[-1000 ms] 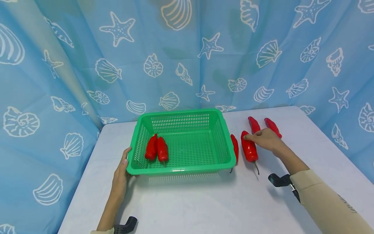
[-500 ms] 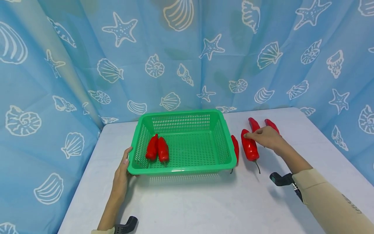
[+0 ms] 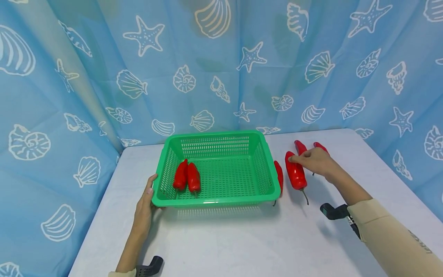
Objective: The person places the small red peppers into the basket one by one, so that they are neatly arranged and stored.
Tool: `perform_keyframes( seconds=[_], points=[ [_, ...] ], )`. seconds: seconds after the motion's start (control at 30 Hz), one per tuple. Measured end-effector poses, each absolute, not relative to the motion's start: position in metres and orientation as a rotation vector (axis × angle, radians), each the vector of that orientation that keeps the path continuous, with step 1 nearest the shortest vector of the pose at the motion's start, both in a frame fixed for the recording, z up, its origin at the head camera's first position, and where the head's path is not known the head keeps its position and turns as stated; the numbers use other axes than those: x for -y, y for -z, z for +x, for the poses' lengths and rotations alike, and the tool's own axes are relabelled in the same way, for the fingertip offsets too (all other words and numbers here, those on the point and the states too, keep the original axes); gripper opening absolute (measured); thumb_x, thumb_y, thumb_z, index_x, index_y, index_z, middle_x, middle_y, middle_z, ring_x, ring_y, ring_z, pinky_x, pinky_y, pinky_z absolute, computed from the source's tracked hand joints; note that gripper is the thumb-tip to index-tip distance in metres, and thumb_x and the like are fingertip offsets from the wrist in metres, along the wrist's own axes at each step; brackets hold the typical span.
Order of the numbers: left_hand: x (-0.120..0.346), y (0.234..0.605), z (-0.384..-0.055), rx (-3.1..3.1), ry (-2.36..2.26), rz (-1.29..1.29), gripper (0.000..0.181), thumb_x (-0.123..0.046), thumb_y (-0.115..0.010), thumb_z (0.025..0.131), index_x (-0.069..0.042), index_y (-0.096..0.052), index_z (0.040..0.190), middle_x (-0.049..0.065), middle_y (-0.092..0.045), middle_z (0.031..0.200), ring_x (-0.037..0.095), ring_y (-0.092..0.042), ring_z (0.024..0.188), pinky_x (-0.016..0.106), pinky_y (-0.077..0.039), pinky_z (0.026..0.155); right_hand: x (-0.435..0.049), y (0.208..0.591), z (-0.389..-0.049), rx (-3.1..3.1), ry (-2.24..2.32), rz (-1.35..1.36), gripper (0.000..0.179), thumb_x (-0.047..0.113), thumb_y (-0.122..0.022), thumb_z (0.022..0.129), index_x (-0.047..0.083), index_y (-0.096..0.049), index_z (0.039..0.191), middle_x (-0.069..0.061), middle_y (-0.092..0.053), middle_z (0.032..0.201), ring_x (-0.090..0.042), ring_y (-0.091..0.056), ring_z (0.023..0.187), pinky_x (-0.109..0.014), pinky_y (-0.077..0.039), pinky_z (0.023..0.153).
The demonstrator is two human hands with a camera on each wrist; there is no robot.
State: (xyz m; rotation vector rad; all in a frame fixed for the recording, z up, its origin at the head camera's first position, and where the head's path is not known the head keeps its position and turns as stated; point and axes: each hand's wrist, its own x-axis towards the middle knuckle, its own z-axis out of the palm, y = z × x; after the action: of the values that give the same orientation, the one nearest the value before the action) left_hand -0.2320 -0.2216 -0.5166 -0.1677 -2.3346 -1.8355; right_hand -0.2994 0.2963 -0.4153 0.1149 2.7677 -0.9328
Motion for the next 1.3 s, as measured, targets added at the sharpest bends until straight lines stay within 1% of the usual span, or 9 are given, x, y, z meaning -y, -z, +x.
perform_keyframes(
  seconds=[0.2, 0.33, 0.6, 0.73, 0.87, 0.97, 1.07, 1.2, 1.3],
  points=[
    [0.221, 0.514, -0.232, 2.333, 1.846, -0.175, 0.045, -0.050, -0.025, 0.108, -0.044, -0.037, 0.152, 0.002, -0.051, 0.133, 0.026, -0.055, 0.086, 0.039, -0.047, 0.074, -0.293, 0.409, -0.301, -2.783, 0.910, 0.103, 0.078, 0.047, -0.076, 0.085, -0.015, -0.051, 0.126, -0.027, -0.056, 0.113, -0.045, -0.048, 0.107, -0.035, -0.055, 0.065],
    [0.222, 0.513, -0.232, 2.334, 1.838, -0.175, 0.045, -0.049, -0.025, 0.109, -0.044, -0.037, 0.152, 0.003, -0.053, 0.128, 0.026, -0.055, 0.085, 0.038, -0.047, 0.074, -0.290, 0.405, -0.302, -2.792, 0.915, 0.095, 0.078, 0.046, -0.076, 0.085, -0.015, -0.051, 0.127, -0.028, -0.056, 0.114, -0.046, -0.048, 0.107, -0.035, -0.056, 0.065],
    [0.223, 0.512, -0.233, 2.332, 1.830, -0.181, 0.045, -0.050, -0.025, 0.108, -0.045, -0.037, 0.152, 0.001, -0.051, 0.134, 0.027, -0.055, 0.088, 0.039, -0.047, 0.074, -0.284, 0.399, -0.302, -2.788, 0.935, 0.081, 0.081, 0.046, -0.076, 0.084, -0.015, -0.050, 0.130, -0.029, -0.053, 0.118, -0.046, -0.047, 0.109, -0.035, -0.055, 0.065],
    [0.223, 0.513, -0.233, 2.333, 1.820, -0.180, 0.046, -0.051, -0.025, 0.108, -0.045, -0.037, 0.152, 0.003, -0.052, 0.130, 0.026, -0.055, 0.085, 0.038, -0.047, 0.074, -0.279, 0.395, -0.300, -2.783, 0.951, 0.060, 0.080, 0.047, -0.076, 0.085, -0.015, -0.050, 0.129, -0.028, -0.053, 0.117, -0.046, -0.049, 0.108, -0.035, -0.055, 0.066],
    [0.224, 0.513, -0.233, 2.326, 1.821, -0.183, 0.045, -0.050, -0.026, 0.108, -0.044, -0.038, 0.152, 0.003, -0.053, 0.126, 0.026, -0.055, 0.082, 0.038, -0.047, 0.072, -0.274, 0.393, -0.299, -2.776, 0.987, 0.033, 0.076, 0.047, -0.074, 0.087, -0.014, -0.054, 0.127, -0.026, -0.056, 0.116, -0.044, -0.051, 0.108, -0.035, -0.055, 0.068],
    [0.224, 0.514, -0.233, 2.320, 1.823, -0.186, 0.045, -0.048, -0.026, 0.109, -0.043, -0.038, 0.152, 0.004, -0.056, 0.115, 0.025, -0.055, 0.079, 0.037, -0.047, 0.071, -0.271, 0.394, -0.300, -2.774, 1.007, 0.014, 0.073, 0.047, -0.073, 0.088, -0.013, -0.056, 0.125, -0.024, -0.058, 0.115, -0.044, -0.052, 0.107, -0.036, -0.055, 0.070],
    [0.223, 0.515, -0.234, 2.319, 1.823, -0.188, 0.045, -0.048, -0.026, 0.109, -0.044, -0.038, 0.151, 0.006, -0.055, 0.103, 0.024, -0.054, 0.078, 0.037, -0.047, 0.071, -0.268, 0.394, -0.301, -2.774, 1.003, 0.005, 0.077, 0.047, -0.073, 0.088, -0.015, -0.053, 0.129, -0.026, -0.056, 0.117, -0.045, -0.052, 0.108, -0.037, -0.055, 0.072],
    [0.223, 0.517, -0.234, 2.320, 1.819, -0.187, 0.045, -0.048, -0.026, 0.109, -0.042, -0.038, 0.152, 0.007, -0.055, 0.101, 0.026, -0.054, 0.078, 0.036, -0.046, 0.070, -0.261, 0.393, -0.301, -2.781, 0.966, 0.023, 0.085, 0.048, -0.073, 0.087, -0.017, -0.047, 0.135, -0.030, -0.052, 0.123, -0.045, -0.050, 0.108, -0.038, -0.056, 0.071],
    [0.223, 0.517, -0.234, 2.321, 1.817, -0.191, 0.046, -0.046, -0.027, 0.109, -0.039, -0.038, 0.153, 0.008, -0.053, 0.098, 0.029, -0.053, 0.078, 0.036, -0.046, 0.069, -0.257, 0.392, -0.301, -2.793, 0.936, 0.026, 0.083, 0.050, -0.072, 0.087, -0.014, -0.050, 0.134, -0.029, -0.053, 0.123, -0.044, -0.050, 0.107, -0.037, -0.056, 0.069]
  ],
)
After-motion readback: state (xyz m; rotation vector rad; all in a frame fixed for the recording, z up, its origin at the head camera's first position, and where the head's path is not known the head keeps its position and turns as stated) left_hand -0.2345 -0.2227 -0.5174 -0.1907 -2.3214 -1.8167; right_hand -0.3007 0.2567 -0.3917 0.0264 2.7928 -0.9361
